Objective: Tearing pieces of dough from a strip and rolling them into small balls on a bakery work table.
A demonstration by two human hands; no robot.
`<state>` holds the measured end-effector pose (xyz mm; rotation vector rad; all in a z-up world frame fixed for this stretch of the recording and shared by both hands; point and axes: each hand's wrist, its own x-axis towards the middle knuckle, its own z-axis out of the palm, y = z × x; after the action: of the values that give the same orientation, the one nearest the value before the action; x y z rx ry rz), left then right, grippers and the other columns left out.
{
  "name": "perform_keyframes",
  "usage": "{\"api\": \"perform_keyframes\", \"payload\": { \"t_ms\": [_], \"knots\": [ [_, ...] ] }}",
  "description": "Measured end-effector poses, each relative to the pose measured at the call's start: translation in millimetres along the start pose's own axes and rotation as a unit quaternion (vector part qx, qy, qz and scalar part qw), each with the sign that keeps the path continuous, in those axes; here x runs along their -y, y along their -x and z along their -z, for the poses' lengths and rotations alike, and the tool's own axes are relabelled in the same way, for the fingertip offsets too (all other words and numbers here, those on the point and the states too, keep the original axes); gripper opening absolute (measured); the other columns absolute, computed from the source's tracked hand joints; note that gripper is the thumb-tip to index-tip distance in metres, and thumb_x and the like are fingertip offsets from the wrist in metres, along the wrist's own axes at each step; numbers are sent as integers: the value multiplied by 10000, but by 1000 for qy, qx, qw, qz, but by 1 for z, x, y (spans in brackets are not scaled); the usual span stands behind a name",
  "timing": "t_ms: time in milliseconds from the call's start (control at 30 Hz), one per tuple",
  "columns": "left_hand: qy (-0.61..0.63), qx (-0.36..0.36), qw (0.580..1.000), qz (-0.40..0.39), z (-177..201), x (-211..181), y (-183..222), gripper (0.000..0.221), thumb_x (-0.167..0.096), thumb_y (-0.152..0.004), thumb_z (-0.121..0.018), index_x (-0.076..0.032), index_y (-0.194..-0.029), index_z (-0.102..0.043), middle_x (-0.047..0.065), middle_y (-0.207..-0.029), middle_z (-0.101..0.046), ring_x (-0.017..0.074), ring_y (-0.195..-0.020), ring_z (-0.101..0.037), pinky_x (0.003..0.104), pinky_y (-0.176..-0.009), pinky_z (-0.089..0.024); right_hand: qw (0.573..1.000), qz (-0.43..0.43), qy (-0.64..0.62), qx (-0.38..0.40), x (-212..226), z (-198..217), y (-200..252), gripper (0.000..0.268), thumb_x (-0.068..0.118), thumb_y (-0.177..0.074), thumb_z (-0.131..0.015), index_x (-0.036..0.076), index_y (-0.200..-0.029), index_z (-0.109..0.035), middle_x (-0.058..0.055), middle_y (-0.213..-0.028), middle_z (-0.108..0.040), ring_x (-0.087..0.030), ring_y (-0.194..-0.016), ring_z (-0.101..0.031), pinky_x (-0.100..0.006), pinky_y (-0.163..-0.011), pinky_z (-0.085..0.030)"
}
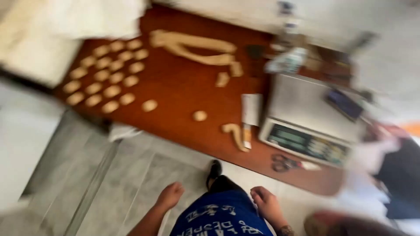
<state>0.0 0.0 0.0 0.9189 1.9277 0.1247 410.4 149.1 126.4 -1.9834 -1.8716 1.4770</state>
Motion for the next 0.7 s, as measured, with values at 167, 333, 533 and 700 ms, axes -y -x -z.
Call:
{"api": "perform_keyframes", "payload": {
  "t_ms": [167,333,533,700],
  "knots": [
    [67,-29,997,14,77,-56,54,531,-495,-955,-563,-198,-1395,-597,61,-1308,-681,232,-1149,-684,392,-950,-521,980,176,23,84,123,-30,-86,228,369,-922,-654,183,-963,-779,21,-815,-801,-116,-767,-733,-282,-779,-531],
    [75,-74,994,28,80,5,38,383,-463,-972,-525,-183,-1173,-693,109,-1119,-704,270,-1014,-677,410,-871,-517,915,368,86,142,235,-48,-162,234,291,-989,-596,107,-947,-735,-57,-949,-726,-202,-864,-693,-344,-845,-524],
    [65,-73,995,6,180,-15,-27,312,-392,-947,-568,-164,-1084,-731,75,-1056,-753,234,-934,-718,378,-807,-533,923,342,128,-119,279,-103,-253,435,363,-876,-710,71,-1190,-638,-139,-1140,-555,-371,-1113,-542,-473,-965,-478],
    [-86,-320,914,-235,306,-67,-131,387,-288,-850,-739,-131,-1200,-693,135,-1128,-613,372,-1069,-594,481,-961,-489,911,280,259,-159,300,-138,-260,526,509,-895,-671,131,-1257,-619,-180,-1180,-543,-427,-1045,-508,-556,-879,-479]
  ]
}}
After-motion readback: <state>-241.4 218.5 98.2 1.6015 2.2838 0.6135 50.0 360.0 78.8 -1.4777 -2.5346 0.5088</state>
